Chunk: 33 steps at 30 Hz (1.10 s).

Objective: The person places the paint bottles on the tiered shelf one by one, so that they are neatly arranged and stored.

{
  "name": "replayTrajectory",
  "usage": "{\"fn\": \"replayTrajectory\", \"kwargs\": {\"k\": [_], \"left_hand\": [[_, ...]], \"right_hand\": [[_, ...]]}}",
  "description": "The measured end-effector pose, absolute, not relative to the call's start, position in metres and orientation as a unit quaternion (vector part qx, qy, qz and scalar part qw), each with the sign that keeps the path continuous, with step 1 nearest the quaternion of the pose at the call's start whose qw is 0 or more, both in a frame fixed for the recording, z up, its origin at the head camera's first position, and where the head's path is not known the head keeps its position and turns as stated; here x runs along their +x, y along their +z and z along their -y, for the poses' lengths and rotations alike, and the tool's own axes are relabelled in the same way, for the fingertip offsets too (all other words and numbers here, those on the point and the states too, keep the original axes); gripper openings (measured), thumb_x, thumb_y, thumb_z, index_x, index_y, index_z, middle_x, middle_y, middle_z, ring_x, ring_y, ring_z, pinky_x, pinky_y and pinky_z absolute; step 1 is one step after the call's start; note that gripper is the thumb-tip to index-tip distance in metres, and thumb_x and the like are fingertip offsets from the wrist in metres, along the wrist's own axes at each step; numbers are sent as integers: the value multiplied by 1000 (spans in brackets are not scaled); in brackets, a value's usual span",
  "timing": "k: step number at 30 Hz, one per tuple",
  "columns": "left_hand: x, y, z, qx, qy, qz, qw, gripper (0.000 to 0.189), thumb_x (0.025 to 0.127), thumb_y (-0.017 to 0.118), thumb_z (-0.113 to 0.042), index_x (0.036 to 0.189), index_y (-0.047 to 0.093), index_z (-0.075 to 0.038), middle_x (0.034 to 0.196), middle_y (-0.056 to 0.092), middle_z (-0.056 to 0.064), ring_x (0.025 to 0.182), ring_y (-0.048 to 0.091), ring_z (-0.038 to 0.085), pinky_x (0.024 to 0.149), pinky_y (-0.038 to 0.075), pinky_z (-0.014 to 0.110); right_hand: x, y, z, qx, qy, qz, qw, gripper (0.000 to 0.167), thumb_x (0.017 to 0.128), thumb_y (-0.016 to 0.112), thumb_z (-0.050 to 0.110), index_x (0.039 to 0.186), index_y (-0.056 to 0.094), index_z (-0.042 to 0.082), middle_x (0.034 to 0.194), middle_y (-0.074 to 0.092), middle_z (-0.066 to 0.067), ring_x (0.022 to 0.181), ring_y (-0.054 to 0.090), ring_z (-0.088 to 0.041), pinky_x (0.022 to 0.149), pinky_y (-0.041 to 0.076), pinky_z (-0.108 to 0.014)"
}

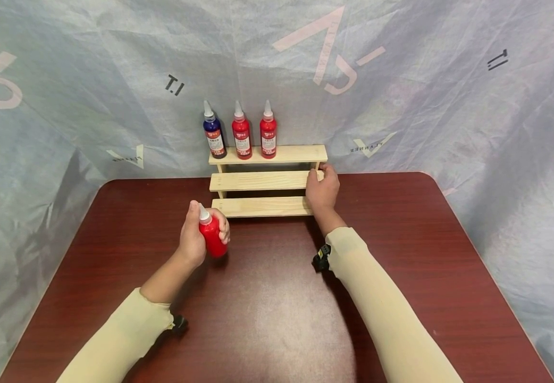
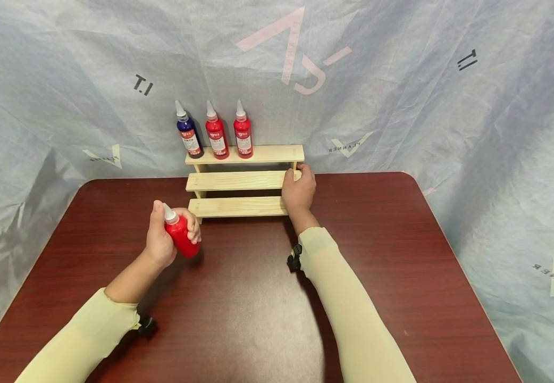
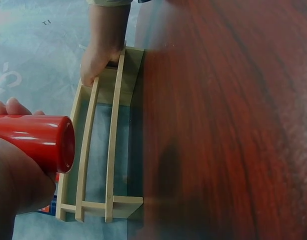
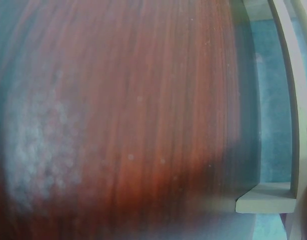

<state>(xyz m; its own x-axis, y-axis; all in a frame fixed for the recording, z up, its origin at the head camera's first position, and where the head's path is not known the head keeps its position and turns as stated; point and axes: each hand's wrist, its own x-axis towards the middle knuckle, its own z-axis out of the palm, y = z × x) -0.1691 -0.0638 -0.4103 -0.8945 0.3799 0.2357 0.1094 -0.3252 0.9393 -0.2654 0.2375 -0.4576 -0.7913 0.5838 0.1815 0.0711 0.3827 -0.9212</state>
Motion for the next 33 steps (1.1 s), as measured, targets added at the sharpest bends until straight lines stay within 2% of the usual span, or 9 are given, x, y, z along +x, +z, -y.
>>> {"fn": "replayTrajectory", "kwargs": {"k": [33], "left_hand": [[-190, -406, 48, 170, 796, -575, 75, 76, 100, 34, -81, 62, 55, -18, 55, 58, -4, 49, 55, 13, 53, 50, 25]], "right_hand": [[-267, -460, -239, -209, 510, 795, 252, 36, 102, 59, 23, 130, 66, 0, 137, 66, -22, 136, 59, -36, 116, 46, -46]]}}
